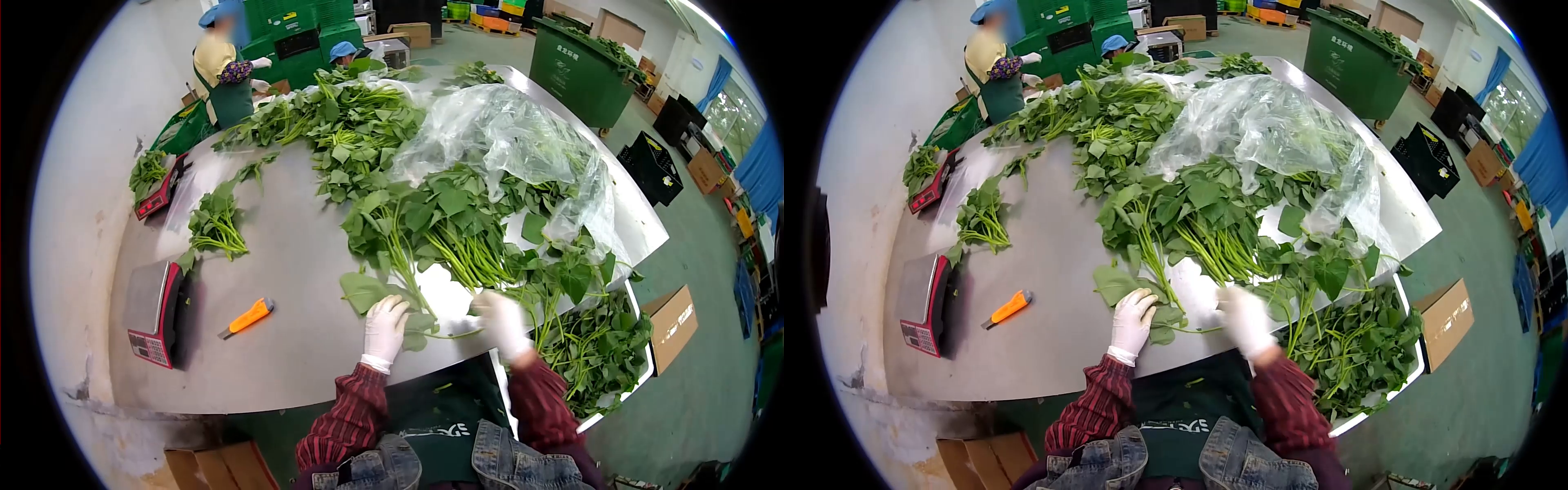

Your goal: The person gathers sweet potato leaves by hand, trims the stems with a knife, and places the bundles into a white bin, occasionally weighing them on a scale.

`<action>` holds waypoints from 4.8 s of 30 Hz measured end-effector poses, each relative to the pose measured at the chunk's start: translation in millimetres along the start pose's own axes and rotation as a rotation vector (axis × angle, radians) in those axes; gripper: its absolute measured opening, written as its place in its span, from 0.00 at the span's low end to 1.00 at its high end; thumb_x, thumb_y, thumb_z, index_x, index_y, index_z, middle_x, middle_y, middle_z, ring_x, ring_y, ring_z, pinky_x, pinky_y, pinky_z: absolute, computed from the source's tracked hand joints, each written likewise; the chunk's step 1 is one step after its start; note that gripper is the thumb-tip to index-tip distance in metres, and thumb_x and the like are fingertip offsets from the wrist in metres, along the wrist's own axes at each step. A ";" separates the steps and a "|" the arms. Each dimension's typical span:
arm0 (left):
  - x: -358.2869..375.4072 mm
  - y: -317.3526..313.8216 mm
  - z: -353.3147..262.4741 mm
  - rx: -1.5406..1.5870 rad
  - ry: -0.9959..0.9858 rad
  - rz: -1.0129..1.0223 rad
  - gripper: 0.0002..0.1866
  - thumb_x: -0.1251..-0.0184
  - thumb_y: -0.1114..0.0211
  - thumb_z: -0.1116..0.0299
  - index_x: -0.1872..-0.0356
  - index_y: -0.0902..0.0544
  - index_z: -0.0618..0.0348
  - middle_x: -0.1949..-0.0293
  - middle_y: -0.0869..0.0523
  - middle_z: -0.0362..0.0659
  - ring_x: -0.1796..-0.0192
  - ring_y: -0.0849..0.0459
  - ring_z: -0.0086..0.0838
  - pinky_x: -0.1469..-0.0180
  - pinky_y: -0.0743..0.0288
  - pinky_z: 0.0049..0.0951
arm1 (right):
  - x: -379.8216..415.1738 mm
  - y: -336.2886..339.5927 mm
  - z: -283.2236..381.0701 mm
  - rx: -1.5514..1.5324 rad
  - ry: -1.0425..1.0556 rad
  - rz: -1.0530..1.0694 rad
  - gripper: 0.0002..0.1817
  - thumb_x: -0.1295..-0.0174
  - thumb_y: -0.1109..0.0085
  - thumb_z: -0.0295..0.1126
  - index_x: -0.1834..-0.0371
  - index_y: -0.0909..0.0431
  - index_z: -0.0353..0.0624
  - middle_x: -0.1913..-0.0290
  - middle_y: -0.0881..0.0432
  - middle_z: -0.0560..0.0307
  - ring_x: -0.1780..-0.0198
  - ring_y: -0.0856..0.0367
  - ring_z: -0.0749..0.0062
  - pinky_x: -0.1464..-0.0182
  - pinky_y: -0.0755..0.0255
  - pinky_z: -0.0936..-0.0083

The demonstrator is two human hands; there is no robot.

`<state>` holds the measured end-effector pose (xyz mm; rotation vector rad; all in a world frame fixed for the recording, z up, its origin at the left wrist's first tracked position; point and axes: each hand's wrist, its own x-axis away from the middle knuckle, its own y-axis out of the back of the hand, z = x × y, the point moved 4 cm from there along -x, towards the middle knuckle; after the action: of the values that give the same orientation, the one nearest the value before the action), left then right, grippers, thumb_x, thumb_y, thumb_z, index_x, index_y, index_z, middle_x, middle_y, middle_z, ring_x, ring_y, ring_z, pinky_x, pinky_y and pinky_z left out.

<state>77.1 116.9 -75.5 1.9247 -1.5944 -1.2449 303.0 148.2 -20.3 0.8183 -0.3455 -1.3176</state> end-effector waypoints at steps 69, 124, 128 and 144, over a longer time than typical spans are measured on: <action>-7.7 33.5 -87.4 1.387 0.599 -0.009 0.10 0.36 0.44 0.77 0.55 0.22 0.69 0.60 0.17 0.43 0.59 0.19 0.25 0.54 0.25 0.24 | 13.9 -9.9 78.7 -0.353 -0.264 -0.161 0.12 0.42 0.39 0.35 0.65 0.27 0.37 0.75 0.21 0.50 0.76 0.21 0.64 0.72 0.28 0.72; 0.3 66.5 -73.0 0.735 0.226 -0.082 0.12 0.39 0.43 0.83 0.54 0.21 0.69 0.65 0.16 0.45 0.66 0.19 0.22 0.65 0.27 0.18 | -27.0 74.4 77.9 0.286 0.410 -0.356 0.04 0.44 0.43 0.29 0.69 0.28 0.43 0.81 0.25 0.51 0.79 0.23 0.57 0.77 0.30 0.68; 4.0 66.8 -47.3 0.716 0.334 -0.174 0.13 0.37 0.42 0.81 0.51 0.21 0.66 0.62 0.18 0.43 0.66 0.19 0.21 0.68 0.28 0.16 | -37.4 126.3 47.2 0.323 0.209 -0.918 0.07 0.41 0.43 0.31 0.75 0.29 0.45 0.85 0.28 0.54 0.83 0.26 0.60 0.81 0.34 0.69; 9.3 76.8 -20.7 1.622 0.632 -0.177 0.10 0.30 0.45 0.66 0.55 0.22 0.58 0.77 0.26 0.36 0.79 0.35 0.18 0.78 0.43 0.18 | -16.6 -46.9 11.2 0.050 -0.047 0.075 0.11 0.38 0.47 0.34 0.67 0.25 0.35 0.79 0.22 0.48 0.76 0.21 0.63 0.72 0.29 0.70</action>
<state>46.5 79.5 -11.7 2.7275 -2.1537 1.1050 258.0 158.8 -41.8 0.8101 -0.4440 -1.2640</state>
